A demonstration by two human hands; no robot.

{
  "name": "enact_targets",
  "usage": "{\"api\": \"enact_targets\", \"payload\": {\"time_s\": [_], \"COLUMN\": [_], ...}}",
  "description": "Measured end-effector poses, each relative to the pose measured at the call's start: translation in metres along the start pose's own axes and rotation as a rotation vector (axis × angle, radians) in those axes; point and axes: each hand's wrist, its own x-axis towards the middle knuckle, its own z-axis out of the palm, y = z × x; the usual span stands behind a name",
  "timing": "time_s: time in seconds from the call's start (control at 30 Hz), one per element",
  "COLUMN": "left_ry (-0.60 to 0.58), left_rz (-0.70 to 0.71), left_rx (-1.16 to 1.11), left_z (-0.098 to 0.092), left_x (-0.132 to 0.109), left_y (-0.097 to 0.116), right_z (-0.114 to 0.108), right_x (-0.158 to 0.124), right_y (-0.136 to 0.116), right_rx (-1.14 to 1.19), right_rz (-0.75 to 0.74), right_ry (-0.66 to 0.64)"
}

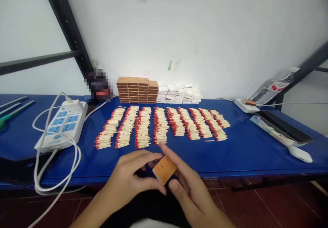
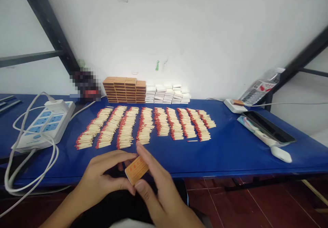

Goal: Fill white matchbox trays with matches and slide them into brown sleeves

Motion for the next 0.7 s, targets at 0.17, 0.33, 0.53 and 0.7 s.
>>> {"api": "enact_targets", "payload": {"time_s": [0.17, 0.33, 0.53, 0.7], "left_ry": [0.008, -0.017, 0.092, 0.168], "left_rz": [-0.082, -0.090, 0.165, 0.224], "left_rx": [-0.053, -0.037, 0.180, 0.362], "left_z": [0.000, -0.002, 0.004, 0.006], "left_x": [0.003, 0.001, 0.003, 0.006], "left_y": [0.000, -0.007, 0.000, 0.010], "right_z": [0.010, 0.012, 0.016, -0.053], "right_x": [0.000, 0.004, 0.014, 0.052], "right_y": [-0.021, -0.009, 0.003, -0.009], "right_rx": [0.028, 0.045, 0.403, 0.069], "right_rz": [0.073, 0.128, 0.168, 0.086], "right_ry": [-0.089, -0.092, -0.029, 0.145]}}
